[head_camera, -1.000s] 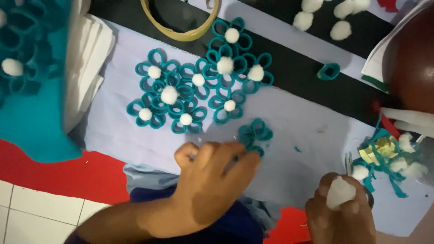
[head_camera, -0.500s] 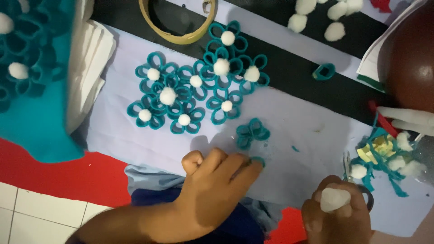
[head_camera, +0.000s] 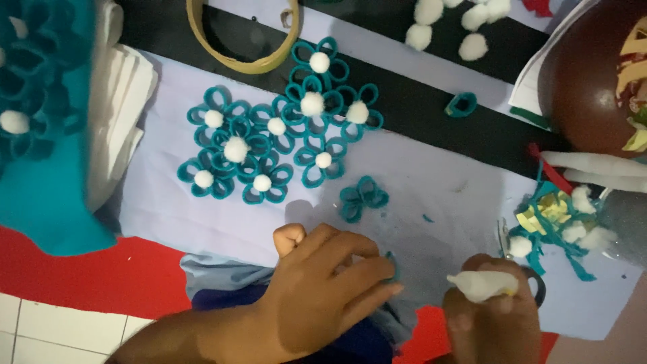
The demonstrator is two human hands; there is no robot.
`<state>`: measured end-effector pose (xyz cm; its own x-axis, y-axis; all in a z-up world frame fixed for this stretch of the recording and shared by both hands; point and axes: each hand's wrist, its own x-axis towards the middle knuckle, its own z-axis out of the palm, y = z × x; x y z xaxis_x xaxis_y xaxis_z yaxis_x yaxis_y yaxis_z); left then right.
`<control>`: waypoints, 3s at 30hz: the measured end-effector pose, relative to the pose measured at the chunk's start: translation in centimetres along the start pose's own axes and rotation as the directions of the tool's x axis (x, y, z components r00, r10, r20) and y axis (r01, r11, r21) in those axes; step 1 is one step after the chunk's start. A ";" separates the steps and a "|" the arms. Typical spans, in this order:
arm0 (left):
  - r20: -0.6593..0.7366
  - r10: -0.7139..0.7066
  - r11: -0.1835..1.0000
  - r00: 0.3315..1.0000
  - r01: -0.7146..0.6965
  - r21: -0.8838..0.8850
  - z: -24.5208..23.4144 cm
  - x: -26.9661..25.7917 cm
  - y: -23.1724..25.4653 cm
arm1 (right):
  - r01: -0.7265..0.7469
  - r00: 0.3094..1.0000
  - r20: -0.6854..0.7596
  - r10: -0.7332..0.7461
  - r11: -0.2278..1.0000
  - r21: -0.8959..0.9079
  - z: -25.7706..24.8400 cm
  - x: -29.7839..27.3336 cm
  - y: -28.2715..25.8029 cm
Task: Assembling decorative flowers using blue paper loops and white pom-poms with glue.
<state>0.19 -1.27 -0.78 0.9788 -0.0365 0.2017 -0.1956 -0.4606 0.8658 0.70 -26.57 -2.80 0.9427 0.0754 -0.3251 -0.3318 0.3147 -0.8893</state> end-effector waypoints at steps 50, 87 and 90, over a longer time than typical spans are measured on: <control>0.135 0.014 0.983 0.991 0.012 -0.185 -0.7 1.6 0.6 | 0.292 0.901 -0.008 -0.433 0.620 -0.728 -0.4 -1.5 -3.1; 0.179 0.009 0.982 0.984 0.025 -0.185 -1.3 1.6 0.6 | 0.294 0.952 0.276 -0.133 0.148 -0.944 -0.6 -1.4 -7.8; 0.146 0.019 0.988 0.989 0.004 -0.158 -1.3 1.7 0.7 | 0.256 0.964 0.219 -0.152 0.294 -0.921 -2.2 -1.8 -7.1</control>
<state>1.62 -0.51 0.78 0.9733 -0.1748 0.1490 -0.1987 -0.3153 0.9280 1.33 -31.02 3.41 0.9666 0.2325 -0.1079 0.1113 -0.7599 -0.6405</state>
